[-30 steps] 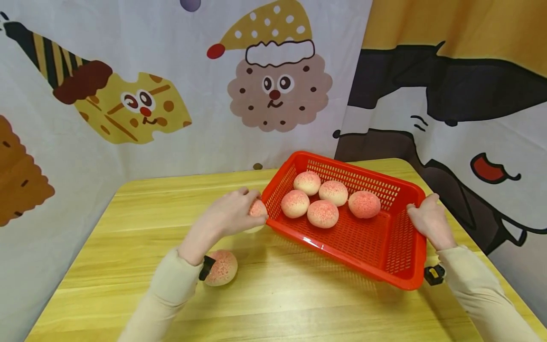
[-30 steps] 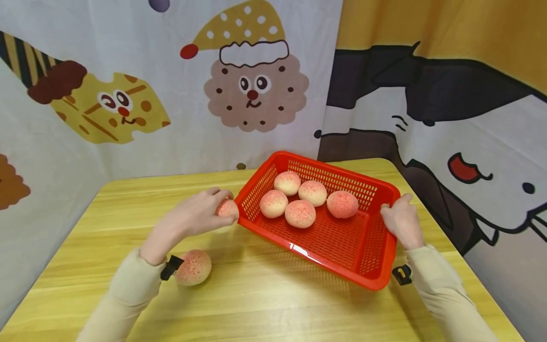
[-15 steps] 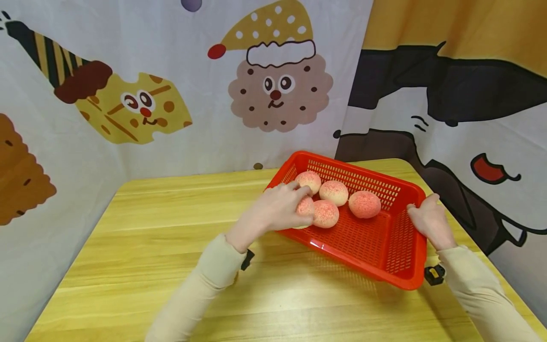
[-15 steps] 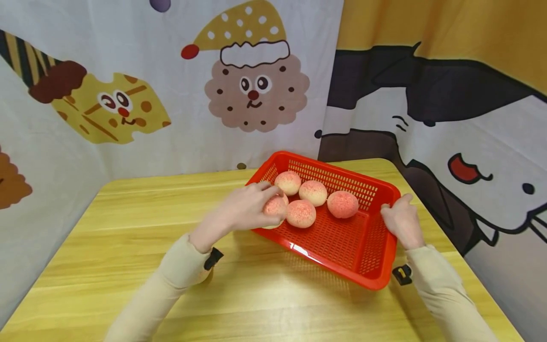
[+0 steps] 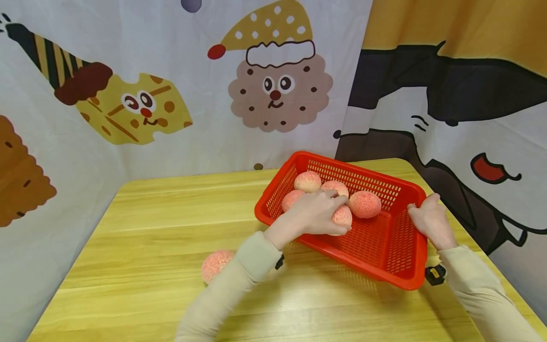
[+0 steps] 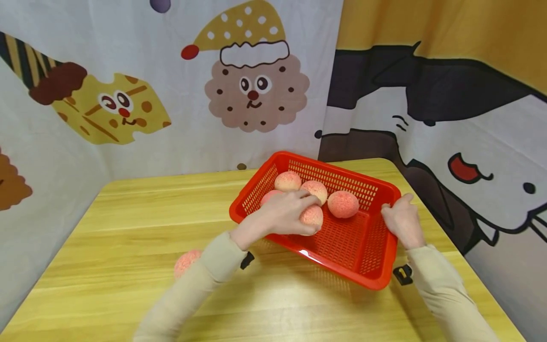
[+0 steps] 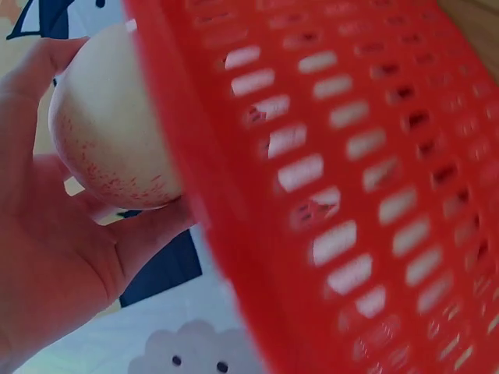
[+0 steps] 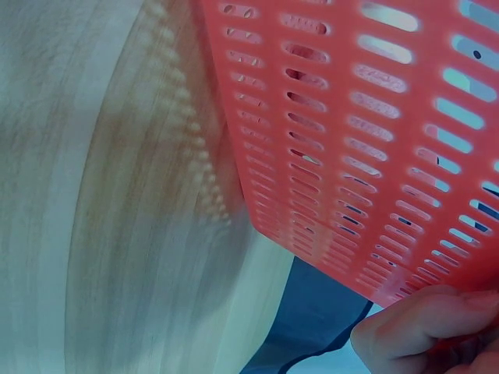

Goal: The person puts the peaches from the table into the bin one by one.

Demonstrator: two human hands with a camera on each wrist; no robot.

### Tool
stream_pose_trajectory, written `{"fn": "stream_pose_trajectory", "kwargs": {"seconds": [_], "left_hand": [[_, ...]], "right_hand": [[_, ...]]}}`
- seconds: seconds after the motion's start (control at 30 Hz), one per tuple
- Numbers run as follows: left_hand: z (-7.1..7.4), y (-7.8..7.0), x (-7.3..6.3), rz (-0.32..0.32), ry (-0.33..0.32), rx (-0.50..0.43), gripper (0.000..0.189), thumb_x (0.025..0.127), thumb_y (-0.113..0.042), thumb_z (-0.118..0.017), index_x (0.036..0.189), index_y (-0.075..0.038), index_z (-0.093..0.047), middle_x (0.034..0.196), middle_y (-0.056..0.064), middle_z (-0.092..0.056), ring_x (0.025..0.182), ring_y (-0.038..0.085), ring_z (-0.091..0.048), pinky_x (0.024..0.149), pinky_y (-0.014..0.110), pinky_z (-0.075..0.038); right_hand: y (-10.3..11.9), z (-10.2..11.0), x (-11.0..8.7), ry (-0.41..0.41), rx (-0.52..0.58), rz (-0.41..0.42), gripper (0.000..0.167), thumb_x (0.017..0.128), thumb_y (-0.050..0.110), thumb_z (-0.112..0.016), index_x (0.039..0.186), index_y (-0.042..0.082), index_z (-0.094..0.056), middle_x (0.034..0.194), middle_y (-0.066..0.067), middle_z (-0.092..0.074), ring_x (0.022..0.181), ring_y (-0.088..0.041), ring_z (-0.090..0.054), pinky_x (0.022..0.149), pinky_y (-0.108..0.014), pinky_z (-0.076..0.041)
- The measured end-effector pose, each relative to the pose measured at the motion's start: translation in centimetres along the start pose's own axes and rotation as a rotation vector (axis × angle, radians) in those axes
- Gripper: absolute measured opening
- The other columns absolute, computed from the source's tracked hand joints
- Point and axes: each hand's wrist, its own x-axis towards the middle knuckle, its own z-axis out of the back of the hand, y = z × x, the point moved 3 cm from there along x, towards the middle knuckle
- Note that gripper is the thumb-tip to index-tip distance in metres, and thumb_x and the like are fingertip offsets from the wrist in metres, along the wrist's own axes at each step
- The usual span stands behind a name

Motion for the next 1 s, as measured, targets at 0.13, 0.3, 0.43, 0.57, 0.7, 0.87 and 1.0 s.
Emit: {"fn": "stream_pose_trajectory", "kwargs": {"seconds": [0.13, 0.3, 0.43, 0.57, 0.7, 0.87, 1.0], "left_hand": [[-0.9, -0.7, 1.1, -0.033, 0.030, -0.004, 0.055, 0.086, -0.055, -0.054, 0.133, -0.028, -0.049, 0.134, -0.001, -0.051, 0.108, 0.020, -0.058, 0.079, 0.034, -0.052], [-1.9, -1.5, 2.5, -0.079, 0.018, 0.024, 0.054, 0.085, -0.055, -0.056, 0.131, -0.026, -0.052, 0.135, 0.000, -0.053, 0.101, 0.015, -0.062, 0.078, 0.029, -0.052], [-2.9, -2.1, 3.5, -0.104, 0.020, 0.043, 0.053, 0.086, -0.052, -0.058, 0.131, -0.025, -0.053, 0.130, -0.003, -0.054, 0.098, 0.014, -0.062, 0.079, 0.025, -0.051], [-3.9, -2.7, 4.4, -0.103, 0.059, 0.038, 0.055, 0.087, -0.053, -0.058, 0.135, -0.027, -0.049, 0.134, -0.003, -0.050, 0.110, 0.016, -0.058, 0.087, 0.024, -0.049], [-4.7, -3.4, 4.9, -0.110, 0.102, 0.042, 0.057, 0.089, -0.054, -0.056, 0.139, -0.029, -0.045, 0.141, -0.004, -0.045, 0.122, 0.014, -0.050, 0.096, 0.024, -0.046], [-5.6, -3.7, 5.3, -0.121, 0.146, 0.068, 0.059, 0.089, -0.053, -0.057, 0.141, -0.030, -0.042, 0.145, -0.005, -0.041, 0.133, 0.013, -0.041, 0.100, 0.025, -0.045], [-6.1, -3.6, 5.4, -0.151, 0.158, 0.117, 0.058, 0.089, -0.050, -0.059, 0.141, -0.030, -0.043, 0.145, -0.007, -0.043, 0.138, 0.010, -0.034, 0.110, 0.029, -0.037]], "right_hand": [[0.0, 0.0, 0.0, 0.000, -0.003, 0.003, 0.068, 0.097, 0.023, -0.035, 0.136, -0.020, 0.001, 0.092, -0.036, -0.050, 0.051, -0.022, -0.066, 0.055, -0.038, -0.057], [0.0, 0.0, -0.1, -0.001, -0.001, 0.002, 0.070, 0.096, 0.022, -0.035, 0.137, -0.020, 0.004, 0.091, -0.035, -0.050, 0.051, -0.023, -0.066, 0.055, -0.038, -0.057], [0.0, 0.0, -0.1, 0.005, 0.006, 0.001, 0.074, 0.097, 0.023, -0.034, 0.138, -0.019, 0.010, 0.090, -0.035, -0.051, 0.051, -0.023, -0.066, 0.055, -0.038, -0.057], [0.0, 0.0, -0.1, 0.007, 0.008, 0.002, 0.073, 0.096, 0.023, -0.034, 0.138, -0.020, 0.009, 0.090, -0.034, -0.051, 0.051, -0.023, -0.066, 0.055, -0.038, -0.057], [0.0, 0.0, -0.1, 0.006, 0.003, 0.003, 0.074, 0.096, 0.023, -0.034, 0.138, -0.020, 0.010, 0.089, -0.034, -0.051, 0.051, -0.023, -0.066, 0.055, -0.038, -0.057], [0.0, 0.0, -0.1, 0.011, 0.010, 0.007, 0.072, 0.096, 0.023, -0.034, 0.137, -0.020, 0.006, 0.091, -0.035, -0.051, 0.051, -0.023, -0.066, 0.055, -0.038, -0.057], [0.0, 0.1, -0.1, 0.011, 0.012, 0.006, 0.069, 0.097, 0.023, -0.034, 0.136, -0.020, 0.002, 0.092, -0.035, -0.049, 0.052, -0.023, -0.066, 0.055, -0.039, -0.057]]}}
